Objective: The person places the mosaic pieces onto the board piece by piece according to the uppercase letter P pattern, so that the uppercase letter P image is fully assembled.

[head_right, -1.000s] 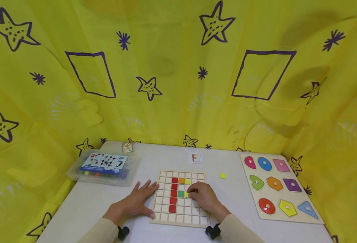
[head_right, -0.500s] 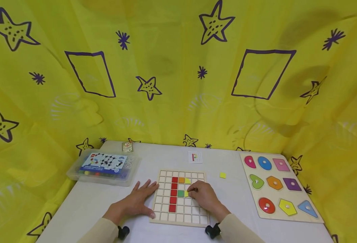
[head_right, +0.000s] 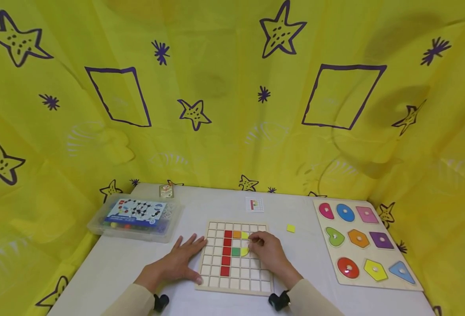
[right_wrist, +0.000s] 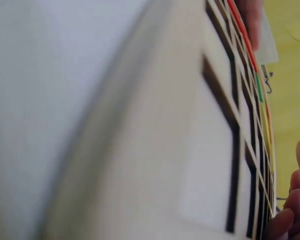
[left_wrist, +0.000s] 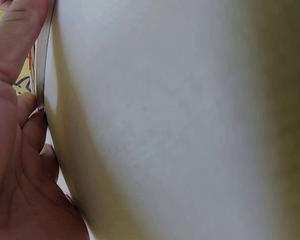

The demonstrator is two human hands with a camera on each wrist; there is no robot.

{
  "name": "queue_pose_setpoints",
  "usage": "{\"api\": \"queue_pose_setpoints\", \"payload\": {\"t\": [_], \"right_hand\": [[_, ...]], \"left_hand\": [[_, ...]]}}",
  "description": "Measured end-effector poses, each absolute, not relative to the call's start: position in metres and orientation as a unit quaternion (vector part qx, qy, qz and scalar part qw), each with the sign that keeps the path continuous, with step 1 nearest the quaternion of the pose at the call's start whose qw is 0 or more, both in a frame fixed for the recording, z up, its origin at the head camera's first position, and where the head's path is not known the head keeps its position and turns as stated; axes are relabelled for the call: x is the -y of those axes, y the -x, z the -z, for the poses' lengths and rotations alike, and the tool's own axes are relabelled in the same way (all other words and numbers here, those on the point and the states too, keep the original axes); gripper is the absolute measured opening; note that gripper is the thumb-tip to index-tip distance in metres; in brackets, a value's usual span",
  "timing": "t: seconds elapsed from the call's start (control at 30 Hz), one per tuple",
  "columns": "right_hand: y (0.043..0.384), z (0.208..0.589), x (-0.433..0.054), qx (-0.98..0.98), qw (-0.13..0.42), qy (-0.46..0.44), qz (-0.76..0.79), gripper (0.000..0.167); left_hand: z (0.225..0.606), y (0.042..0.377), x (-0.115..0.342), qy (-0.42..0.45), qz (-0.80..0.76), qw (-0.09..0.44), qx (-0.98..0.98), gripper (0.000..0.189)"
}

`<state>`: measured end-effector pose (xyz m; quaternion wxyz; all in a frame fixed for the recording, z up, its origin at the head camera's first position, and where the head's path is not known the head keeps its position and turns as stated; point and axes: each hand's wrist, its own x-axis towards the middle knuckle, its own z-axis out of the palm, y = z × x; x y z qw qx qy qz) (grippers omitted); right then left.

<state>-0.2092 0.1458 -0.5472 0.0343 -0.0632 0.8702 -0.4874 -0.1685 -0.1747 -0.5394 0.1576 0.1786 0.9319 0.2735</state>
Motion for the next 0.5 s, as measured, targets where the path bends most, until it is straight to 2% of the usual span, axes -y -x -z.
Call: {"api": "queue_pose_setpoints", "payload": {"t": [0.5], "right_hand": [[0.232, 0.536, -0.191, -0.869, 0.007, 0.019, 0.495, 0.028]], "left_hand": [[0.537, 0.167, 0.175, -0.178, -0.271, 0.161, -0.932, 0.116]]}}
